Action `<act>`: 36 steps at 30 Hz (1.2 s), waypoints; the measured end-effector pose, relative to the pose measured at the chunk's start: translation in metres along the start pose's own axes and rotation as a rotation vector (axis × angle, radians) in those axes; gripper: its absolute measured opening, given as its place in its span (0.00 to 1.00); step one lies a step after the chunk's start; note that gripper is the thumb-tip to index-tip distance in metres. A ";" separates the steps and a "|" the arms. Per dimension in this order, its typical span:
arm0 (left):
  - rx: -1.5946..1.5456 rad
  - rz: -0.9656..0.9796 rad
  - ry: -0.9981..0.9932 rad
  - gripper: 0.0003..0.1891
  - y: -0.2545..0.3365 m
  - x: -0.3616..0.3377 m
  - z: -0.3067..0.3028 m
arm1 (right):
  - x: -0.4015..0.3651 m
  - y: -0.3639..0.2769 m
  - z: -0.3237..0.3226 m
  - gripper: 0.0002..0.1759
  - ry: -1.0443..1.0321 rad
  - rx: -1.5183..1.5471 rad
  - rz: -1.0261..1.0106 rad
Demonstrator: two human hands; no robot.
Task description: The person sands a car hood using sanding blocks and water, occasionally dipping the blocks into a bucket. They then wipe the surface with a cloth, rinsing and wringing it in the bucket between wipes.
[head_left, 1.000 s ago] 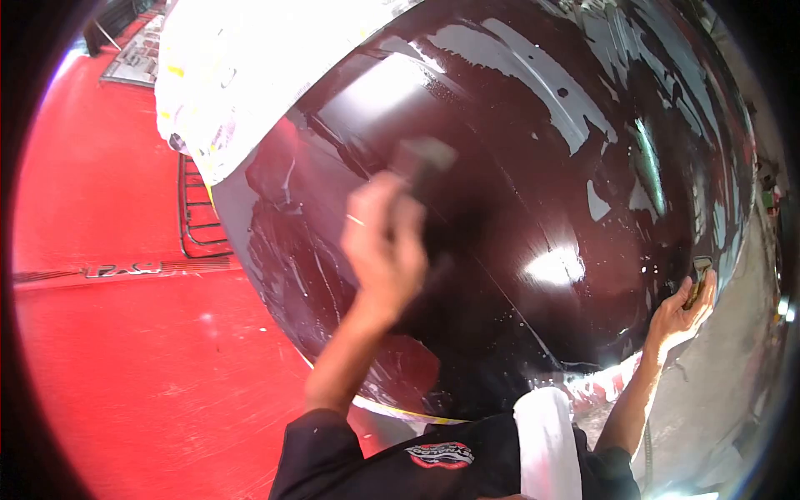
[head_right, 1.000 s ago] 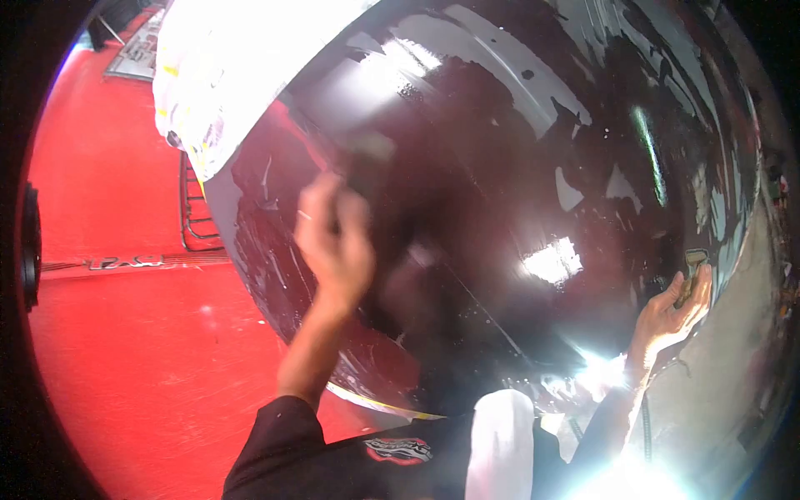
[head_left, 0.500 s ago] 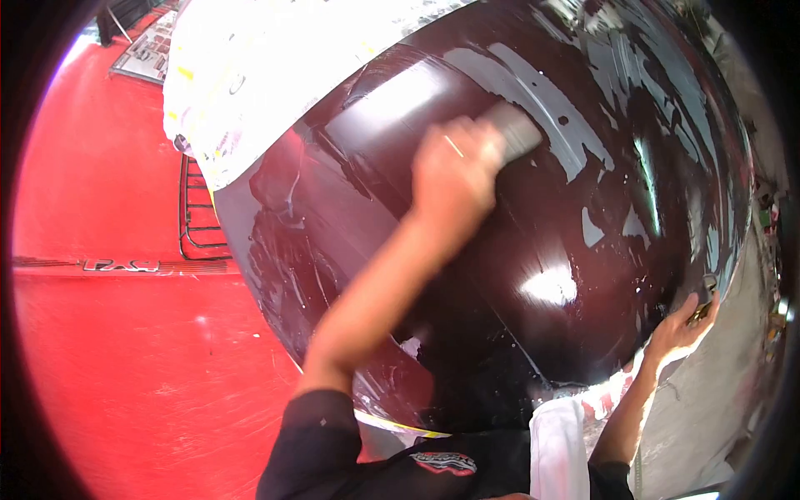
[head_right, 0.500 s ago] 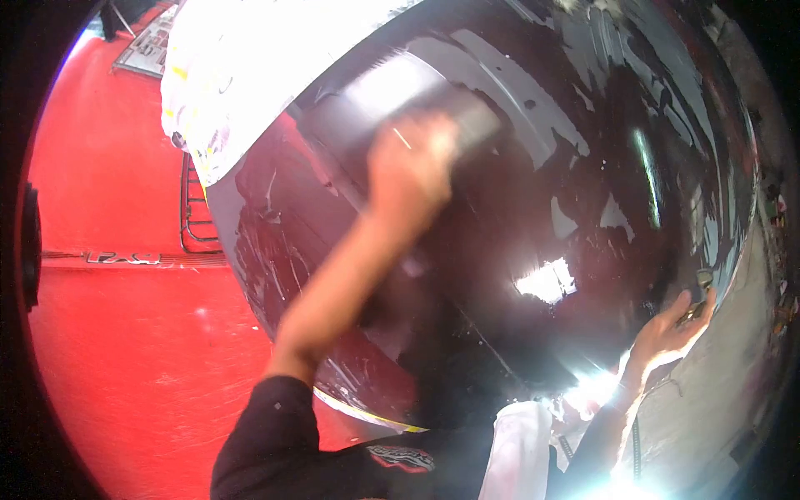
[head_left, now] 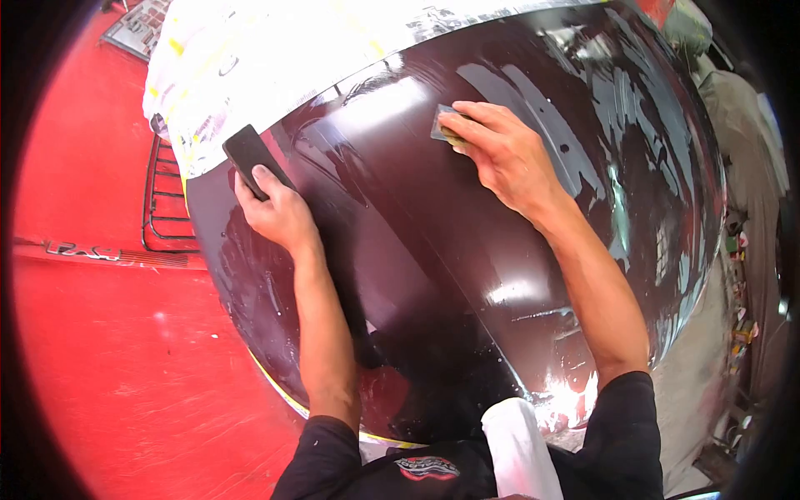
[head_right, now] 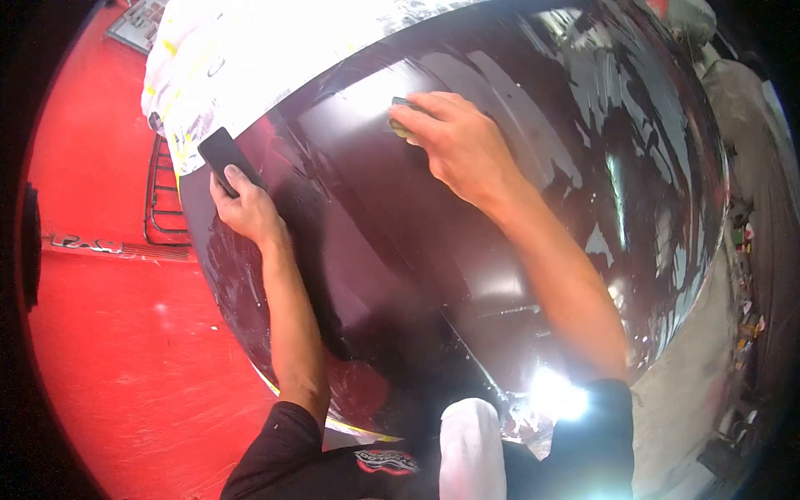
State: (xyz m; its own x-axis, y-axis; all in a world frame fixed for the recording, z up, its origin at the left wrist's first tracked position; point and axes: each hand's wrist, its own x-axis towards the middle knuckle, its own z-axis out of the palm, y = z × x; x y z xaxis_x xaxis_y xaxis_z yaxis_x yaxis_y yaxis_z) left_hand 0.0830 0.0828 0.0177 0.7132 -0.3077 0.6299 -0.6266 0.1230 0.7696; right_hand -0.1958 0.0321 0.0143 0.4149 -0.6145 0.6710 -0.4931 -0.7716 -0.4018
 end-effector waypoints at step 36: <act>-0.101 -0.098 -0.421 0.21 -0.040 0.015 0.004 | 0.044 0.025 0.057 0.18 -0.057 -0.133 0.008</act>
State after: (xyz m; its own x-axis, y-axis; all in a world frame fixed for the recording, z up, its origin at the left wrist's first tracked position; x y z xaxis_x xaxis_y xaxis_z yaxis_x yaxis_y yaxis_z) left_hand 0.1173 0.0696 -0.0038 0.5648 -0.6773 0.4714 -0.5135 0.1587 0.8433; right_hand -0.1464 -0.0232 -0.0018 0.4515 -0.6315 0.6304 -0.5916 -0.7407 -0.3183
